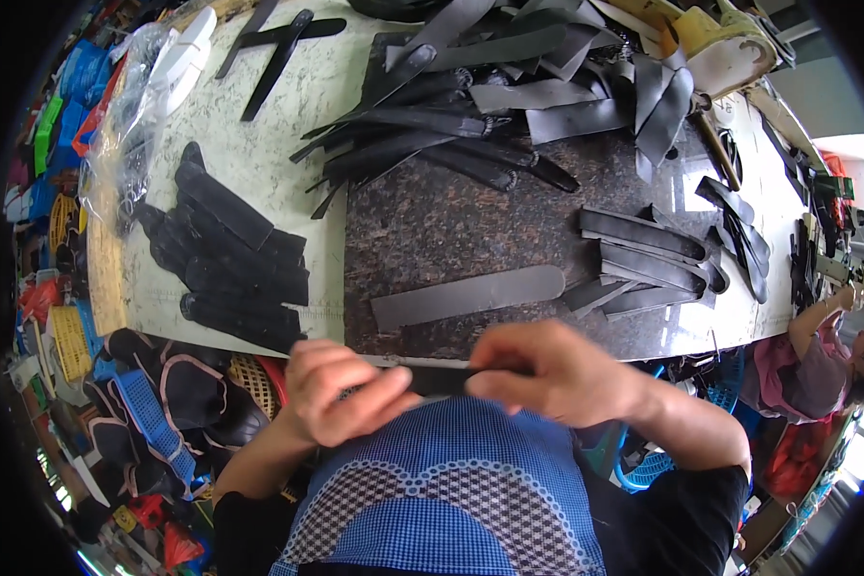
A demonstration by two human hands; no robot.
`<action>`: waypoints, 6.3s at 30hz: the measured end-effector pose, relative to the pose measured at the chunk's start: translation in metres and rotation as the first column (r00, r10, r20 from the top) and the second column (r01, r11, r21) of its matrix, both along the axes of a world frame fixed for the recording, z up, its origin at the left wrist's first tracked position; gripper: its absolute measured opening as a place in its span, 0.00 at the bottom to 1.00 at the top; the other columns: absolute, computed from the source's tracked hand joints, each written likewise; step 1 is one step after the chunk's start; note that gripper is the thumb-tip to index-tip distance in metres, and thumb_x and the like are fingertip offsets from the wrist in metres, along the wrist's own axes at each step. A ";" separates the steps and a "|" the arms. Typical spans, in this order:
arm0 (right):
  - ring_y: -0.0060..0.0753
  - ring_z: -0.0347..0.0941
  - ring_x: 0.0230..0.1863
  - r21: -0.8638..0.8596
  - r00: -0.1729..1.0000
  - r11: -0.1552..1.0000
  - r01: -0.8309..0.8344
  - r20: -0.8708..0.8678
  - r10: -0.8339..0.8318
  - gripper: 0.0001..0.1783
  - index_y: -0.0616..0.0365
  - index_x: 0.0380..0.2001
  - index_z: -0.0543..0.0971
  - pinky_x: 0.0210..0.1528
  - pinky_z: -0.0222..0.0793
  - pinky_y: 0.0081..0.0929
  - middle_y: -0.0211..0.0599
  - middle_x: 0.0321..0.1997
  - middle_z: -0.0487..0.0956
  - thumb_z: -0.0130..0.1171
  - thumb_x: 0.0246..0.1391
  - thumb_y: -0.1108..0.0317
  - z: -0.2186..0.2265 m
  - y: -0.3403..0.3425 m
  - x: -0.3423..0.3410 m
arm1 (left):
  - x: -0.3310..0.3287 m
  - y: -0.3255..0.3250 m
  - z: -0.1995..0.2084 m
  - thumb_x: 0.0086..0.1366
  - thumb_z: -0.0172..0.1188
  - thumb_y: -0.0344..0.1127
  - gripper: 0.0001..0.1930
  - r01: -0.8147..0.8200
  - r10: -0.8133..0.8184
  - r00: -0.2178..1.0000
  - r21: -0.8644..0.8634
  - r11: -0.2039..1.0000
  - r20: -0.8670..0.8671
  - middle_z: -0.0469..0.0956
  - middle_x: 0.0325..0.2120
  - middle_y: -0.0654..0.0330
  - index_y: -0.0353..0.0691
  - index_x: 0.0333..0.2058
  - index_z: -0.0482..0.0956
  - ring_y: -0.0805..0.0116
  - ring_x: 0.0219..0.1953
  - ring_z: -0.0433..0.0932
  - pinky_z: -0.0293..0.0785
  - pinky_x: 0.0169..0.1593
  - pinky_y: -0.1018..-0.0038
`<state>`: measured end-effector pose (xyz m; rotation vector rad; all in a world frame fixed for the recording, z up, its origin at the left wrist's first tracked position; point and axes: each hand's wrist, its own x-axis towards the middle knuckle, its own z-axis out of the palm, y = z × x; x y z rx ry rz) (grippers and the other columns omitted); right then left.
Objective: The recorder is preparing and hammering synthetic shoe straps on a workbench in a factory setting.
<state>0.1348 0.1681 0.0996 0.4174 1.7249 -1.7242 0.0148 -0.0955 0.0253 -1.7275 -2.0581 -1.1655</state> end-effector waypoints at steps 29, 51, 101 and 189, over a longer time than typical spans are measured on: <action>0.31 0.84 0.27 0.702 0.990 0.708 0.078 -0.136 0.026 0.16 0.64 0.32 0.81 0.30 0.78 0.27 0.40 0.27 0.85 0.75 0.56 0.63 -0.029 0.017 -0.029 | -0.013 0.007 -0.026 0.58 0.74 0.33 0.11 0.047 -0.036 0.998 -0.260 0.964 0.045 0.85 0.47 0.58 0.35 0.37 0.86 0.61 0.51 0.83 0.80 0.54 0.65; 0.21 0.70 0.19 0.734 0.941 0.599 0.321 -0.318 -0.115 0.11 0.59 0.26 0.78 0.24 0.64 0.27 0.29 0.17 0.75 0.71 0.53 0.67 0.015 0.055 0.032 | -0.071 0.048 0.000 0.57 0.77 0.36 0.13 0.035 -0.049 0.993 -0.133 0.990 -0.106 0.80 0.32 0.64 0.40 0.39 0.87 0.64 0.38 0.80 0.71 0.47 0.66; 0.18 0.76 0.35 0.103 0.318 0.384 0.918 -0.770 -0.553 0.08 0.59 0.35 0.84 0.35 0.72 0.25 0.27 0.32 0.83 0.71 0.59 0.66 -0.054 0.160 -0.085 | -0.128 0.242 0.011 0.56 0.71 0.26 0.05 0.020 -0.010 0.914 0.021 1.000 -0.406 0.79 0.28 0.66 0.41 0.31 0.85 0.65 0.35 0.81 0.74 0.44 0.68; 0.16 0.77 0.39 0.218 0.380 0.607 0.764 -0.913 -0.151 0.12 0.62 0.51 0.81 0.43 0.74 0.18 0.29 0.39 0.82 0.60 0.71 0.67 0.023 0.138 -0.062 | -0.017 0.063 0.040 0.76 0.60 0.27 0.08 0.292 0.039 0.189 -0.094 0.952 0.981 0.84 0.44 0.53 0.31 0.50 0.78 0.68 0.42 0.88 0.86 0.41 0.75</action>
